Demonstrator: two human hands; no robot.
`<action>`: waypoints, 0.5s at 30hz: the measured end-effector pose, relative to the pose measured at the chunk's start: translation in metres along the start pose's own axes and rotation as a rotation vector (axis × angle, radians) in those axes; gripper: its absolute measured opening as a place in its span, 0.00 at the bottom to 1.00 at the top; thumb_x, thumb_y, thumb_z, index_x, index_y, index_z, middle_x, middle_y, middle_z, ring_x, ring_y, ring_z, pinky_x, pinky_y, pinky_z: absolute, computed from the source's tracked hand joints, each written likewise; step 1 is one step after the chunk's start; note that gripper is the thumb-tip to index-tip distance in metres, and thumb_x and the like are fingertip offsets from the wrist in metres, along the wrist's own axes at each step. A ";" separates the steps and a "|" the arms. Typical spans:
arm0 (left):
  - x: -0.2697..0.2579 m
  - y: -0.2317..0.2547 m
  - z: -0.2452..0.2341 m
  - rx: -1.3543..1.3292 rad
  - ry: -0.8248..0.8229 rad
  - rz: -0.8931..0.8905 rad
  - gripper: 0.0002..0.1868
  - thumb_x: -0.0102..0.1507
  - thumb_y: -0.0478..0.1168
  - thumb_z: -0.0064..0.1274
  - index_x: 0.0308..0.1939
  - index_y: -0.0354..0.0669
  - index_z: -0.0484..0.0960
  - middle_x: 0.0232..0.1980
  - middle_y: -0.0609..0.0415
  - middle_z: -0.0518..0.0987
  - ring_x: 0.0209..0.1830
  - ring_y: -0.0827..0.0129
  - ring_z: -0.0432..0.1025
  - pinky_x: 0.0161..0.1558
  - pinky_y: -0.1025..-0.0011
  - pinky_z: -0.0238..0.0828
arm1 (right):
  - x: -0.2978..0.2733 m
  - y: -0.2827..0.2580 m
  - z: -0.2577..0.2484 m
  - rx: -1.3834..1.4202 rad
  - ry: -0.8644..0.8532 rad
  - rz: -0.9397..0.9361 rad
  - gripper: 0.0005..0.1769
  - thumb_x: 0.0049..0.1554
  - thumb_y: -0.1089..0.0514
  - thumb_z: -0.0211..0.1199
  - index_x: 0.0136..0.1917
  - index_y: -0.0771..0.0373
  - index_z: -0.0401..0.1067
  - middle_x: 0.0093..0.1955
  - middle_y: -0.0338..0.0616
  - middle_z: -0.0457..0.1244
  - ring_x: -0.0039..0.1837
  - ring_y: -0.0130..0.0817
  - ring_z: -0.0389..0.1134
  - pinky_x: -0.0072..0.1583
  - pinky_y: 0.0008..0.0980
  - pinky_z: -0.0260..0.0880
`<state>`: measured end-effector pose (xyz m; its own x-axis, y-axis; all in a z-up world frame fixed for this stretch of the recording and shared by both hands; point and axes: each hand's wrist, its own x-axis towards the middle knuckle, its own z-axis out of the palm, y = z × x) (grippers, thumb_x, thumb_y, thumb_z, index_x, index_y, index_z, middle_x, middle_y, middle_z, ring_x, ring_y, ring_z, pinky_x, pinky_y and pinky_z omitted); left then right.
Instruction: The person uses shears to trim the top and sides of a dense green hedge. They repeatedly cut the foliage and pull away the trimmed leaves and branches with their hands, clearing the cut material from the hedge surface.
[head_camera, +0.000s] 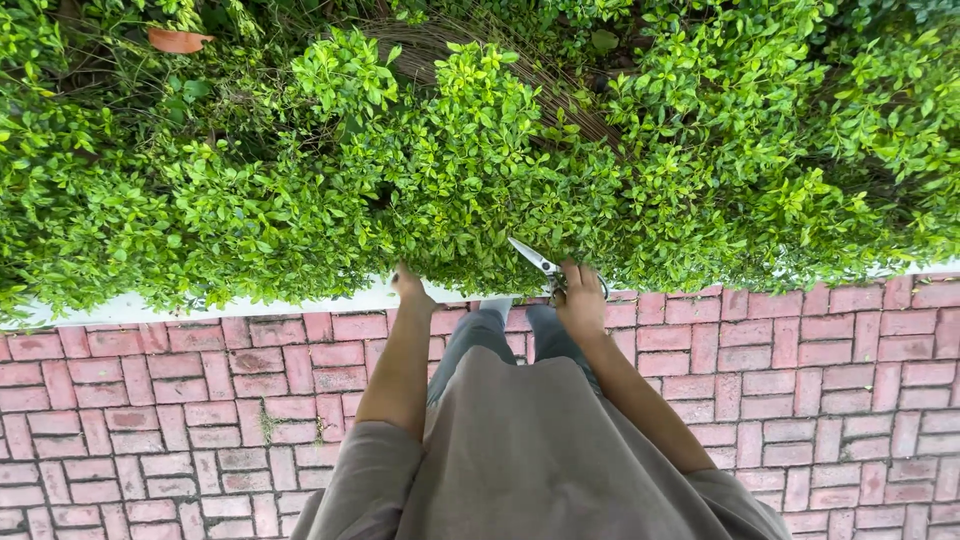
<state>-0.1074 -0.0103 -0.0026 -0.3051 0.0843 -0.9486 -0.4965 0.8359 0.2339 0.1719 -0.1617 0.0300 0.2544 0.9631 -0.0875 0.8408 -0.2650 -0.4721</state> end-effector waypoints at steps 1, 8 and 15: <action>-0.001 -0.009 0.010 -0.002 -0.002 -0.003 0.41 0.69 0.65 0.38 0.78 0.55 0.43 0.82 0.50 0.52 0.79 0.46 0.50 0.70 0.25 0.48 | 0.000 0.002 0.004 -0.004 0.000 -0.002 0.34 0.45 0.64 0.68 0.65 0.64 0.65 0.54 0.56 0.62 0.59 0.56 0.64 0.61 0.50 0.66; 0.057 -0.056 0.085 -0.342 -0.762 -0.215 0.38 0.72 0.66 0.26 0.78 0.49 0.54 0.80 0.40 0.57 0.80 0.43 0.53 0.75 0.37 0.48 | 0.019 -0.037 -0.015 -0.103 -0.129 0.017 0.42 0.44 0.53 0.74 0.68 0.63 0.61 0.57 0.54 0.59 0.64 0.53 0.60 0.64 0.48 0.62; 0.058 -0.037 0.094 -0.253 -0.746 -0.210 0.33 0.73 0.61 0.25 0.74 0.44 0.59 0.74 0.40 0.63 0.71 0.41 0.61 0.75 0.38 0.43 | 0.046 -0.055 0.003 -0.170 -0.126 0.019 0.41 0.48 0.46 0.75 0.68 0.62 0.61 0.58 0.52 0.59 0.64 0.51 0.60 0.62 0.49 0.62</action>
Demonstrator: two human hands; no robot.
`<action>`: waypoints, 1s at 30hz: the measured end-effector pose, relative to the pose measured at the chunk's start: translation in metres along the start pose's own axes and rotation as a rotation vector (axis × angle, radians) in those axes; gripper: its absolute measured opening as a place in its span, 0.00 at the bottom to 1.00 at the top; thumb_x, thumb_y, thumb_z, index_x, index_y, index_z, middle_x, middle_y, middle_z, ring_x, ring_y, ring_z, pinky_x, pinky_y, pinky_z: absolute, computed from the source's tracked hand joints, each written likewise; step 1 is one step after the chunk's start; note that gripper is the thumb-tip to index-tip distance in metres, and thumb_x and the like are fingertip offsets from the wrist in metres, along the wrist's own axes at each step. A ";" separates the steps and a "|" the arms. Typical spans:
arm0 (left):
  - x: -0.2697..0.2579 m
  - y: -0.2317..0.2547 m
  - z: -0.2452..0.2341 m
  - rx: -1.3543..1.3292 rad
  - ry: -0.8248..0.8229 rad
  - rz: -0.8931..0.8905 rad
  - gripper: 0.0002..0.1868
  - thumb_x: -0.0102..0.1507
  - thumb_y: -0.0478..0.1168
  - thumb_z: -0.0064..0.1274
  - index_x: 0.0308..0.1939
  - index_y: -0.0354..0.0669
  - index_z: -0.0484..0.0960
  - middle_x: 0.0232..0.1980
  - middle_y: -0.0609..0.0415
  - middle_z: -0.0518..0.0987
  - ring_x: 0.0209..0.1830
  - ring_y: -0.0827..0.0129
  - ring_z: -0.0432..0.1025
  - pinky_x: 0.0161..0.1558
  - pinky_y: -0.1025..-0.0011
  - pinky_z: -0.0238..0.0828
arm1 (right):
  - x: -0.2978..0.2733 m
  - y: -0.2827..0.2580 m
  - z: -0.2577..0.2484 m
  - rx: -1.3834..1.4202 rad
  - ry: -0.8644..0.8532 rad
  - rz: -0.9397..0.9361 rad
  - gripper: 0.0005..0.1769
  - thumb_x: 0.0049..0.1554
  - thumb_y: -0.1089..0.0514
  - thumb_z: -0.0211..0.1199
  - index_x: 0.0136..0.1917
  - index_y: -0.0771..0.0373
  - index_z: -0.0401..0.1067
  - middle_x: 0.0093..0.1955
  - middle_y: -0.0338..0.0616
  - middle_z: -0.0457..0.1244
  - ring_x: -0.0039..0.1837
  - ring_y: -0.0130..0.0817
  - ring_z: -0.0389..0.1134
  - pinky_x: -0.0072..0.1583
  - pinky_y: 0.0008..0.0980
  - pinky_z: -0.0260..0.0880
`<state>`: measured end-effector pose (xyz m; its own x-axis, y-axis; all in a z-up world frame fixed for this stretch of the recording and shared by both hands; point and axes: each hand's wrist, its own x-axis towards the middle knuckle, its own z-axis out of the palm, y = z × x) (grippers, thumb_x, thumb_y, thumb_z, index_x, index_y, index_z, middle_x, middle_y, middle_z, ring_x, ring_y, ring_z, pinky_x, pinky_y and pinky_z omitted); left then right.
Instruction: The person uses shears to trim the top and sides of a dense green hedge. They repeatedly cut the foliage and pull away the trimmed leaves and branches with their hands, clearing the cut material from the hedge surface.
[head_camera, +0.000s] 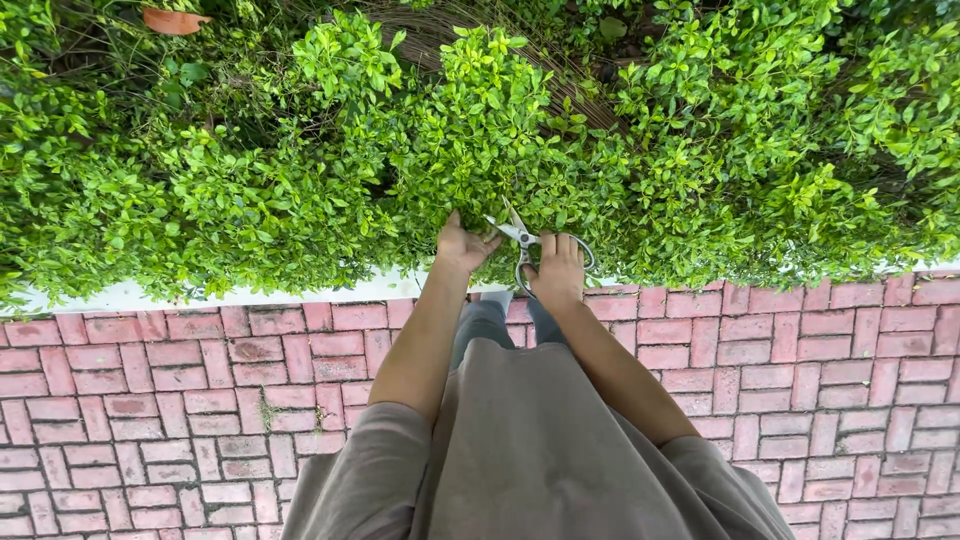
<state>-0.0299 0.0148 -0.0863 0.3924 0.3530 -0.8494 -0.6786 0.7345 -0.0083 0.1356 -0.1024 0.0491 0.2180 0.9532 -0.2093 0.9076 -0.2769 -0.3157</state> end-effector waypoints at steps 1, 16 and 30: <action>-0.002 0.000 0.002 0.000 -0.001 -0.001 0.33 0.73 0.61 0.25 0.74 0.44 0.59 0.74 0.40 0.63 0.71 0.41 0.61 0.75 0.38 0.43 | -0.001 0.001 0.001 -0.001 0.001 0.000 0.41 0.48 0.46 0.75 0.68 0.62 0.61 0.58 0.52 0.59 0.64 0.51 0.60 0.62 0.49 0.62; -0.053 0.012 0.053 0.022 -0.051 -0.017 0.33 0.75 0.58 0.25 0.78 0.42 0.50 0.79 0.34 0.53 0.77 0.36 0.56 0.77 0.39 0.44 | 0.013 0.003 0.001 0.274 0.138 -0.077 0.35 0.48 0.62 0.72 0.67 0.62 0.63 0.58 0.53 0.63 0.61 0.56 0.65 0.62 0.49 0.67; -0.014 0.057 -0.265 0.036 0.675 0.129 0.30 0.71 0.63 0.42 0.60 0.43 0.53 0.53 0.49 0.54 0.52 0.48 0.54 0.52 0.38 0.67 | -0.043 0.060 -0.019 0.443 0.246 0.144 0.28 0.50 0.69 0.65 0.64 0.66 0.66 0.56 0.58 0.64 0.54 0.57 0.68 0.55 0.48 0.70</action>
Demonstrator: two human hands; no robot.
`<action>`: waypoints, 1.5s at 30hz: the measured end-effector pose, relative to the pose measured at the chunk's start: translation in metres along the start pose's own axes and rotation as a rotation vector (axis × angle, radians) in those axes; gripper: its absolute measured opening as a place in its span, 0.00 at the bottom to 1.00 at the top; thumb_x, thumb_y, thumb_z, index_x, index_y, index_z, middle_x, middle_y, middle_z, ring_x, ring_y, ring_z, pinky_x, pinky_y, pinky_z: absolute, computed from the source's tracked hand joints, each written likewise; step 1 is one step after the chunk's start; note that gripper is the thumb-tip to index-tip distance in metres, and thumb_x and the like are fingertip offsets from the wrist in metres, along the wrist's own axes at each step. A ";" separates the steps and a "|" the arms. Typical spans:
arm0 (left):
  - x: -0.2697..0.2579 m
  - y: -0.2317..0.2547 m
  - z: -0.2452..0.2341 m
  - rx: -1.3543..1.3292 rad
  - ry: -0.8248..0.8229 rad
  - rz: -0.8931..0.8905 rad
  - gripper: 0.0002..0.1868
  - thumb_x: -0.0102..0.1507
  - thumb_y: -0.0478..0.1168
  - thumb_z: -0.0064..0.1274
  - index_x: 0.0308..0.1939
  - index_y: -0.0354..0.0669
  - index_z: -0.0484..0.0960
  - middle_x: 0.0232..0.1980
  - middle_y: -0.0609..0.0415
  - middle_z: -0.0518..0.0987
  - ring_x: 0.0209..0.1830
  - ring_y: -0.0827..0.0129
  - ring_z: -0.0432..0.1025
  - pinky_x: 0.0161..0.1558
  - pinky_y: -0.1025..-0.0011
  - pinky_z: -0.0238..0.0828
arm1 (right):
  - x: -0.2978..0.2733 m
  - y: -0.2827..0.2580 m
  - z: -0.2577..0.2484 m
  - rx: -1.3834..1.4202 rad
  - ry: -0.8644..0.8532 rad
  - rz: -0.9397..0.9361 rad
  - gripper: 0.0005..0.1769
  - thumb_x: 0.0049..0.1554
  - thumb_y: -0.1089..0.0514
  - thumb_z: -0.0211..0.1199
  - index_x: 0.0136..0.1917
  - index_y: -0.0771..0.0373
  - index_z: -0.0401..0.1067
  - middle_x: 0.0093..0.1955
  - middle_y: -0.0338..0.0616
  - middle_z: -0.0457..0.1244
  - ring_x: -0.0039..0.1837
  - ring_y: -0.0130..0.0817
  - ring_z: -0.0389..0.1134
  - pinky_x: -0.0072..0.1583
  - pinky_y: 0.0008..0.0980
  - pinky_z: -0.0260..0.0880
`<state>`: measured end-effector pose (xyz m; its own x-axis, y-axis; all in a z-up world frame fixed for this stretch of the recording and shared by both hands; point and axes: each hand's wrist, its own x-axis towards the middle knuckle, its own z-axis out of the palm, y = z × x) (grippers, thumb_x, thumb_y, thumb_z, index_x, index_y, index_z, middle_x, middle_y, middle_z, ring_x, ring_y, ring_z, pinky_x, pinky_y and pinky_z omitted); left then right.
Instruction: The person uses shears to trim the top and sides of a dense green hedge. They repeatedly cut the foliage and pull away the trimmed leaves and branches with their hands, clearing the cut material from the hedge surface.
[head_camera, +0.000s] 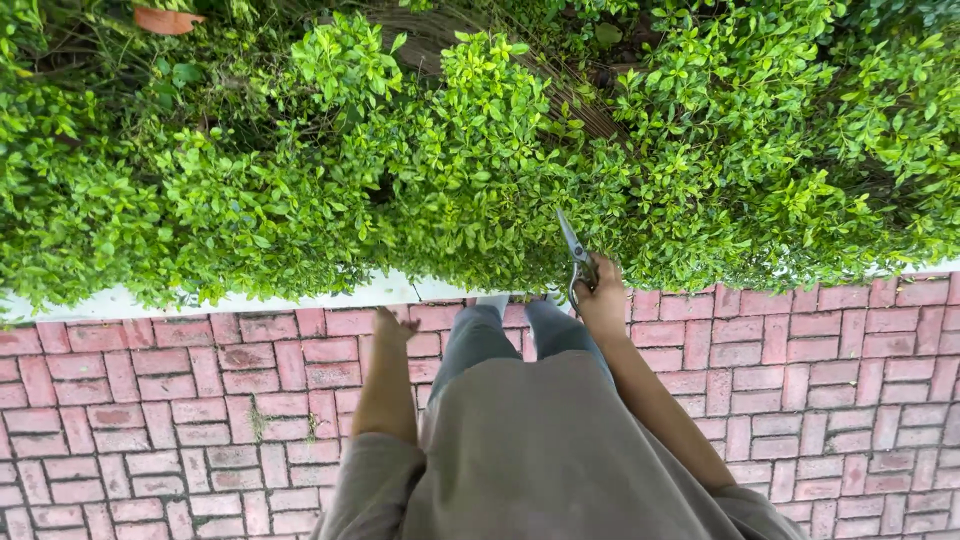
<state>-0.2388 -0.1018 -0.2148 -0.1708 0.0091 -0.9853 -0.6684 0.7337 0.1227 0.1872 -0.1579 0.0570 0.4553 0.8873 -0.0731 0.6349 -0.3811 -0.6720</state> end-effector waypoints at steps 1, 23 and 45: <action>-0.026 -0.011 0.013 0.008 -0.008 0.004 0.30 0.71 0.63 0.42 0.60 0.43 0.53 0.53 0.49 0.54 0.52 0.48 0.54 0.52 0.38 0.67 | -0.002 -0.004 -0.003 0.001 0.012 0.002 0.28 0.50 0.69 0.65 0.64 0.66 0.66 0.56 0.58 0.64 0.54 0.57 0.68 0.55 0.48 0.70; -0.216 -0.015 0.218 -0.033 -0.897 -0.049 0.42 0.67 0.70 0.27 0.80 0.56 0.49 0.82 0.49 0.53 0.81 0.40 0.48 0.72 0.25 0.39 | 0.013 -0.053 0.035 -0.134 -0.194 -0.145 0.44 0.40 0.54 0.78 0.65 0.67 0.62 0.55 0.56 0.58 0.58 0.55 0.61 0.60 0.50 0.64; -0.156 -0.022 0.227 0.085 -0.802 -0.069 0.21 0.75 0.49 0.35 0.65 0.42 0.72 0.69 0.44 0.73 0.67 0.49 0.67 0.68 0.42 0.62 | 0.062 -0.090 0.034 -0.104 -0.235 -0.016 0.45 0.39 0.52 0.79 0.64 0.65 0.59 0.57 0.59 0.59 0.61 0.58 0.61 0.62 0.50 0.63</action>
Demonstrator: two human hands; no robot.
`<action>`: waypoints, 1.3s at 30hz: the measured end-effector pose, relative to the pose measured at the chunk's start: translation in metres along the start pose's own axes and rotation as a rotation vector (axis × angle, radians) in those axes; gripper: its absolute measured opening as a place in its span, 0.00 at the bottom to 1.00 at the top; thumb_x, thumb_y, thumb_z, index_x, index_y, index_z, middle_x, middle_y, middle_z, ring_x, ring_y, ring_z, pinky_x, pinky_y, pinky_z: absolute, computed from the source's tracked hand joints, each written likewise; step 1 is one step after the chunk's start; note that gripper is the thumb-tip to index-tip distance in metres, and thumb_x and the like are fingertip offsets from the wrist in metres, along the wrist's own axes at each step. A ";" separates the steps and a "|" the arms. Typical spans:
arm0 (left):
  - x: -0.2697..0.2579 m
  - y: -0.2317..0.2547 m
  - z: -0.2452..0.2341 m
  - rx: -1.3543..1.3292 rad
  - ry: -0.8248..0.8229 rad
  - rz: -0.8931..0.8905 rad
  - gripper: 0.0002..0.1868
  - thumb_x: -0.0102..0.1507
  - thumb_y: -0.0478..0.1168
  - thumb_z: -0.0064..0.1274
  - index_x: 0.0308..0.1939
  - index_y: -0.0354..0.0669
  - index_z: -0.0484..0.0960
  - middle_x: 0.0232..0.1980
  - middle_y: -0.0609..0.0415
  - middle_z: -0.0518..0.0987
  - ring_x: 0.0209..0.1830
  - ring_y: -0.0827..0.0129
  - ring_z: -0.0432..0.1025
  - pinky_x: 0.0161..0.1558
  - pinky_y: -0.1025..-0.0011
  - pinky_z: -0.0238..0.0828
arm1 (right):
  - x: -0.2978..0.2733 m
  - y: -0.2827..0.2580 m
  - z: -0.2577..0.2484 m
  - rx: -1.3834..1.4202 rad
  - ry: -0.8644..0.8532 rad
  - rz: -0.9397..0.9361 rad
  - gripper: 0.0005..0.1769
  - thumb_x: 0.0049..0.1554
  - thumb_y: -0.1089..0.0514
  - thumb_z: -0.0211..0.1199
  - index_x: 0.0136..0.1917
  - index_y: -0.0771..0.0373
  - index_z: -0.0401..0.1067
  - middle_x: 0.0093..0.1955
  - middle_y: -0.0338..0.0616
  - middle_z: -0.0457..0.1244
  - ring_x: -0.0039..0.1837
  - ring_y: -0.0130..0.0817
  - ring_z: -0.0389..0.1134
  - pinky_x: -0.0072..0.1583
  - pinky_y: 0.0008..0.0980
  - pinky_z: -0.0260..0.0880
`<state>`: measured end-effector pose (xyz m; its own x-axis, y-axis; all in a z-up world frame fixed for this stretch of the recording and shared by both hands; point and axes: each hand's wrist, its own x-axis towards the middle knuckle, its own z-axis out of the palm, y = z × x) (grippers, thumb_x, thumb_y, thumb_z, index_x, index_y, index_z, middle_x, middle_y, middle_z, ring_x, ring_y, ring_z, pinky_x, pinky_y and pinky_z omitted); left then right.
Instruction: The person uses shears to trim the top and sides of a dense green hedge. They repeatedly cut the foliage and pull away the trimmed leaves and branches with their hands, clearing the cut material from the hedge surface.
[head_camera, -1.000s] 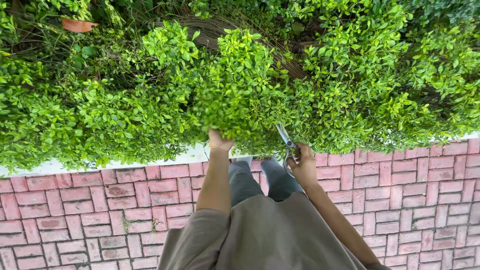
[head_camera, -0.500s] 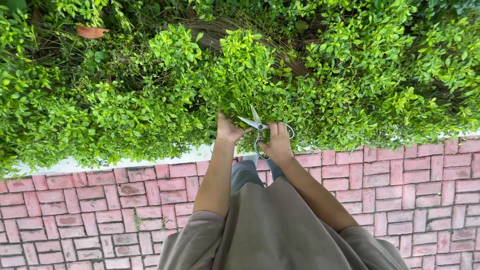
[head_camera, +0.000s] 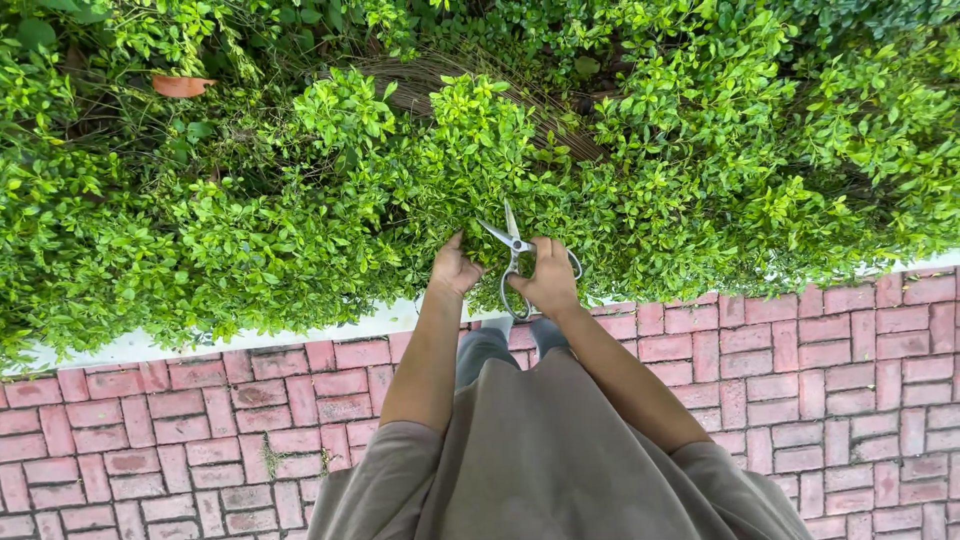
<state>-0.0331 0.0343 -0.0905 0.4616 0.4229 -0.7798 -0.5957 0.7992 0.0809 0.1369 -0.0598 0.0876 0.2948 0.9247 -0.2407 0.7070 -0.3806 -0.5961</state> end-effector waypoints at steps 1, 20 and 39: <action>-0.004 0.000 0.004 0.001 -0.003 0.000 0.21 0.75 0.49 0.35 0.65 0.42 0.72 0.69 0.44 0.73 0.67 0.49 0.67 0.68 0.42 0.62 | 0.005 0.003 0.002 -0.001 0.003 0.000 0.45 0.39 0.52 0.79 0.64 0.65 0.59 0.57 0.59 0.59 0.61 0.58 0.61 0.62 0.50 0.63; 0.008 0.007 -0.001 0.011 -0.004 -0.018 0.23 0.74 0.48 0.32 0.67 0.39 0.70 0.71 0.43 0.72 0.69 0.48 0.67 0.70 0.40 0.59 | 0.035 0.013 0.014 -0.008 -0.009 -0.048 0.31 0.46 0.58 0.68 0.62 0.61 0.65 0.55 0.58 0.66 0.55 0.59 0.69 0.57 0.49 0.69; 0.040 0.012 -0.008 -0.126 0.148 0.029 0.25 0.75 0.49 0.24 0.71 0.43 0.61 0.79 0.43 0.59 0.79 0.41 0.51 0.74 0.30 0.30 | 0.028 0.006 0.007 -0.122 -0.103 -0.097 0.31 0.50 0.61 0.68 0.66 0.56 0.63 0.58 0.52 0.65 0.57 0.56 0.69 0.61 0.49 0.70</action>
<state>-0.0272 0.0573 -0.1253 0.3470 0.3704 -0.8616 -0.6895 0.7236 0.0334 0.1444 -0.0361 0.0717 0.1584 0.9504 -0.2678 0.8036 -0.2817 -0.5243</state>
